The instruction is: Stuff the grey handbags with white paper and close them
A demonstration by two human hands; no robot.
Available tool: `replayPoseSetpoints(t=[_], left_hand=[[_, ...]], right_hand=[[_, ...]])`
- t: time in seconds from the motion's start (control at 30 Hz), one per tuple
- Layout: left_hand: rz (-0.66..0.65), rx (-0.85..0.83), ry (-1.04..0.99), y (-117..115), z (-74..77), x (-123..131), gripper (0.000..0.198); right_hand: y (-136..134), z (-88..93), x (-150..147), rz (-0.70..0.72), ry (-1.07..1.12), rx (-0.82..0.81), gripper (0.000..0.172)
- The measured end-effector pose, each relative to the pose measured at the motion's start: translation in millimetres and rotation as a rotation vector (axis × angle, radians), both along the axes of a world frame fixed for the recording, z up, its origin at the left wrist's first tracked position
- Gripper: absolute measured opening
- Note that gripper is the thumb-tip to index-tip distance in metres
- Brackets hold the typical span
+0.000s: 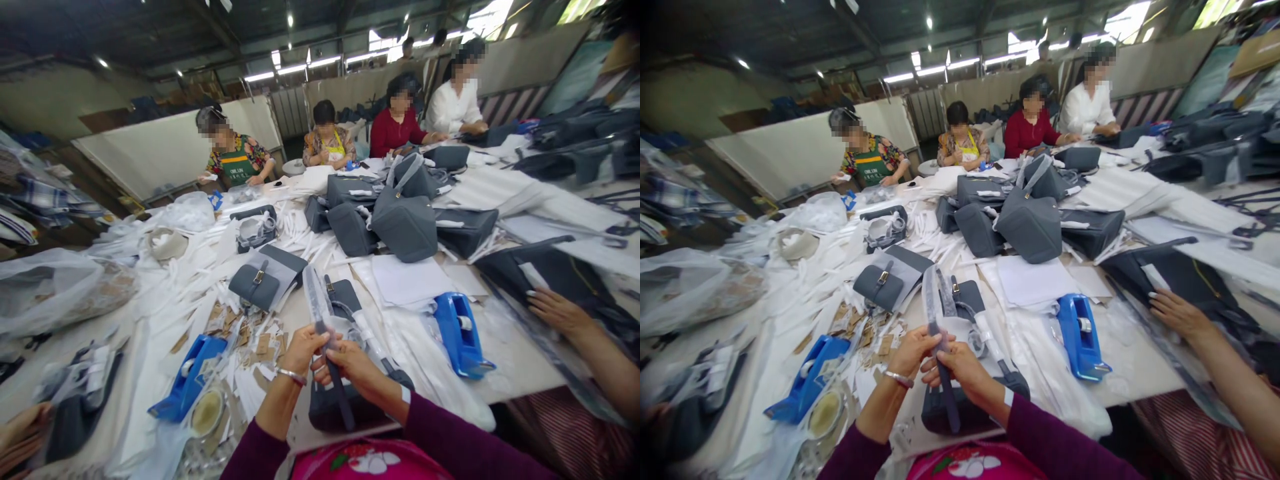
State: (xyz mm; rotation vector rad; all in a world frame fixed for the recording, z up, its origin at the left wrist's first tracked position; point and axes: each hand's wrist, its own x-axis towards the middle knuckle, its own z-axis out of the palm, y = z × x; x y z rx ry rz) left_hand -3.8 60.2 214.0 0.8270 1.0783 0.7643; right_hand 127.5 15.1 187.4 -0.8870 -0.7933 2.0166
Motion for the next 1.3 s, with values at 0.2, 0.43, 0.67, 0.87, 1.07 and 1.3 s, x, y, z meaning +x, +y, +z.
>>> replayPoseSetpoints(t=[0.2, 0.43, 0.67, 0.87, 1.07, 1.3], left_hand=[[0.245, 0.043, -0.033, 2.3, 6.0, -2.7, 0.044], [0.373, 0.086, -0.101, -10.1, 17.5, 10.5, 0.046], [0.284, -0.03, -0.17, -32.2, 18.9, 14.2, 0.04], [0.337, -0.11, -0.19, -31.4, 17.5, 4.0, 0.038], [0.282, -0.179, -0.273, -35.7, 17.8, 0.4, 0.027], [0.223, -0.145, -0.305, -42.7, 21.5, 0.6, 0.034]], right_hand=[[-21.9, -5.7, 25.5, -0.223, -0.391, 0.129, 0.04], [-22.8, -22.8, 30.0, -0.001, -0.145, -0.31, 0.05], [19.7, -4.2, 22.6, -0.128, -0.285, -0.158, 0.011], [15.9, 13.6, 25.7, -0.011, -0.639, 0.328, 0.042], [12.8, 22.6, 29.3, -0.053, -0.945, 0.87, 0.037], [10.0, 23.2, 28.8, -0.11, -0.863, 0.945, 0.028]])
